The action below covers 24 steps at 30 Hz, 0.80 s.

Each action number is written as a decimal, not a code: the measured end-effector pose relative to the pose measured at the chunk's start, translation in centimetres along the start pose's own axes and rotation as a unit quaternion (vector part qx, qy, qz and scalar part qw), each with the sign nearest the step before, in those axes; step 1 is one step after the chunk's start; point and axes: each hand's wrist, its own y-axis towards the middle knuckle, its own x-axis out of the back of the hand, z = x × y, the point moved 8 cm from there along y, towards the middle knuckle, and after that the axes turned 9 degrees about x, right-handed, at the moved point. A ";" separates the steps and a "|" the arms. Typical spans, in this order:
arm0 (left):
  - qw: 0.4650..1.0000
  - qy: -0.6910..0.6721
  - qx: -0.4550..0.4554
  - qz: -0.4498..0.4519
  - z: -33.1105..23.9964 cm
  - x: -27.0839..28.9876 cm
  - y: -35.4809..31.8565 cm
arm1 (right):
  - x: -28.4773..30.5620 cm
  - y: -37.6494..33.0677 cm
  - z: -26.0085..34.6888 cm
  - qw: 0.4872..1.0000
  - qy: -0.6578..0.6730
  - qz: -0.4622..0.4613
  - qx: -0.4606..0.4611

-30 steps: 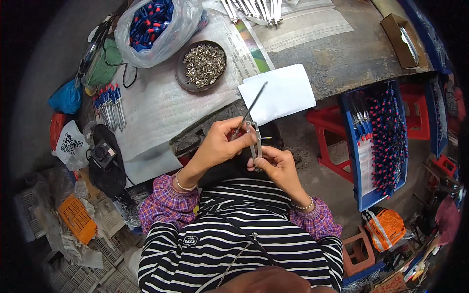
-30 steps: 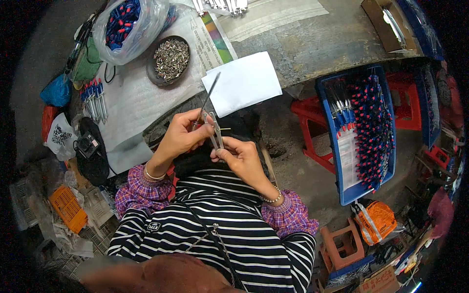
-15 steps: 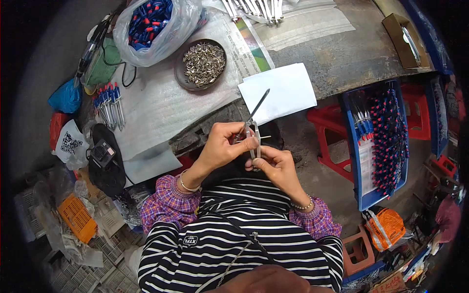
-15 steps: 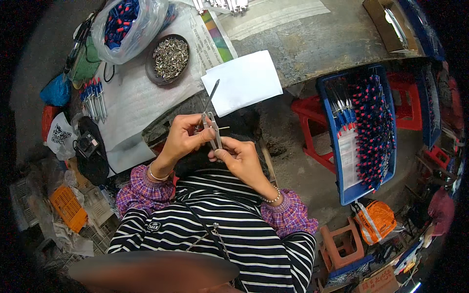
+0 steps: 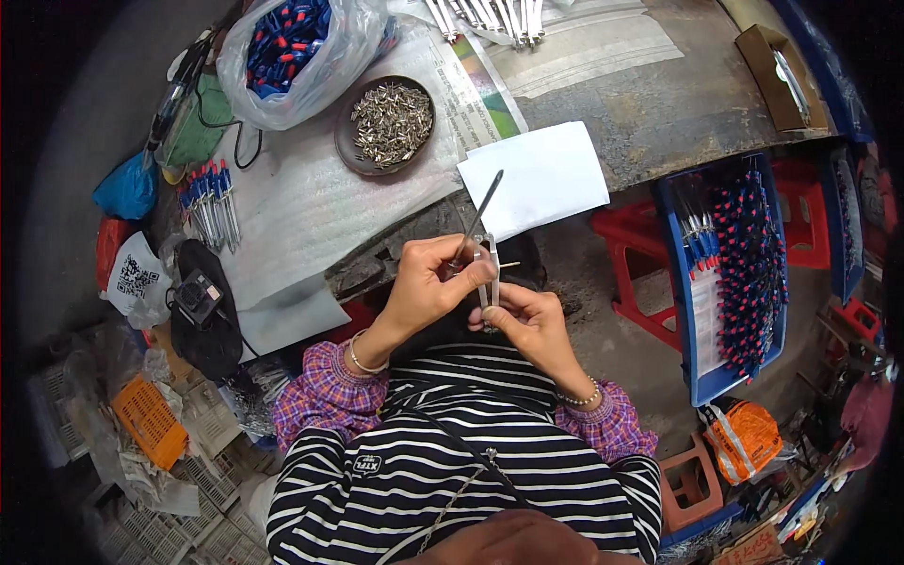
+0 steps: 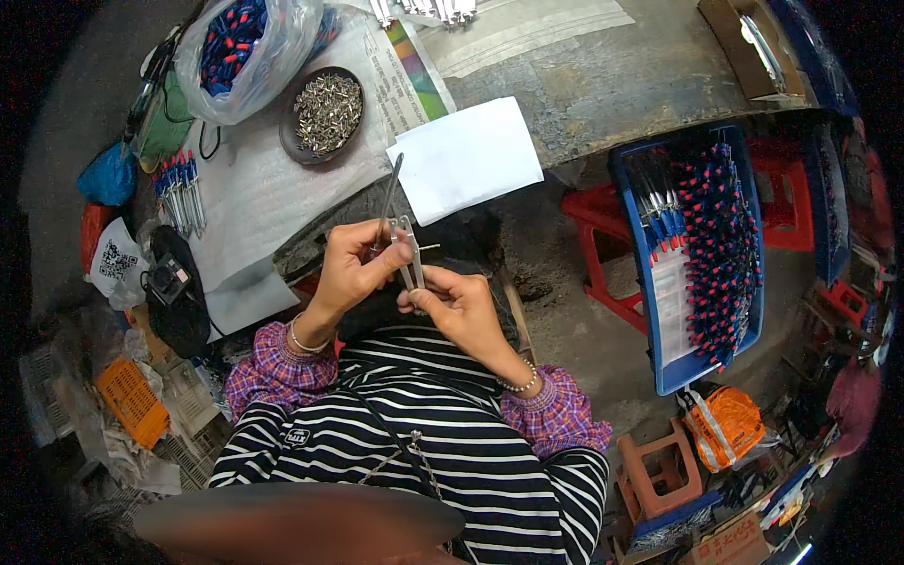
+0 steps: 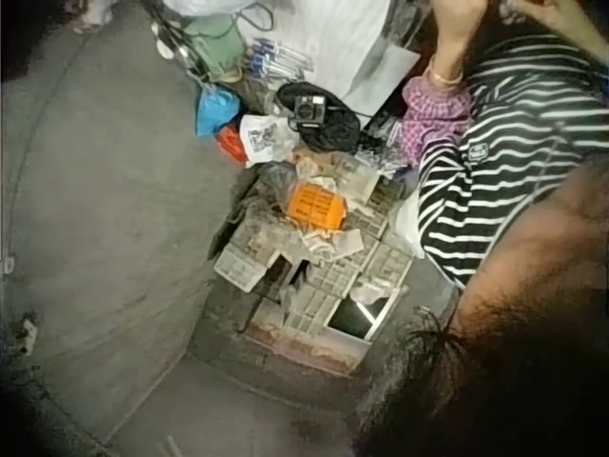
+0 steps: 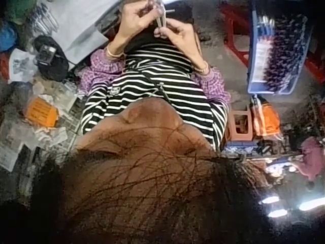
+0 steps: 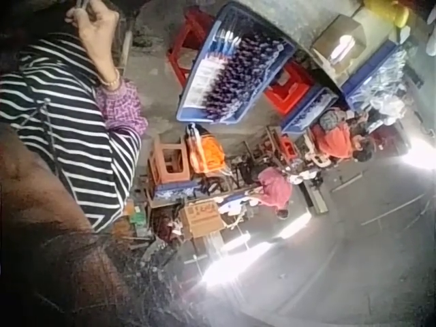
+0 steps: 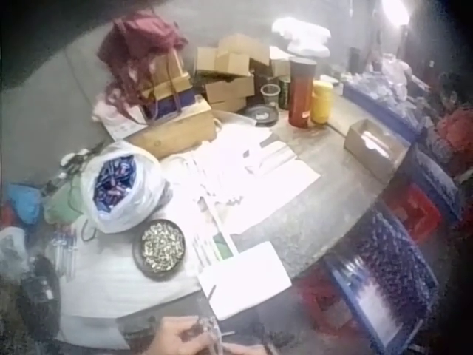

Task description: Assembling small metal and plastic components at a manual workstation.

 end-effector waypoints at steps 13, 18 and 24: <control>1.000 -0.009 -0.003 -0.017 -1.3 0.0 0.1 | -0.4 -0.2 -0.7 0.999 0.038 -0.018 -0.020; 0.999 0.034 -0.033 -0.006 -0.8 0.1 0.2 | -0.5 -0.1 -0.4 1.000 0.018 -0.013 -0.014; 0.999 -0.039 0.020 0.024 0.1 0.0 0.4 | -0.1 0.0 -0.8 0.995 0.080 -0.063 -0.012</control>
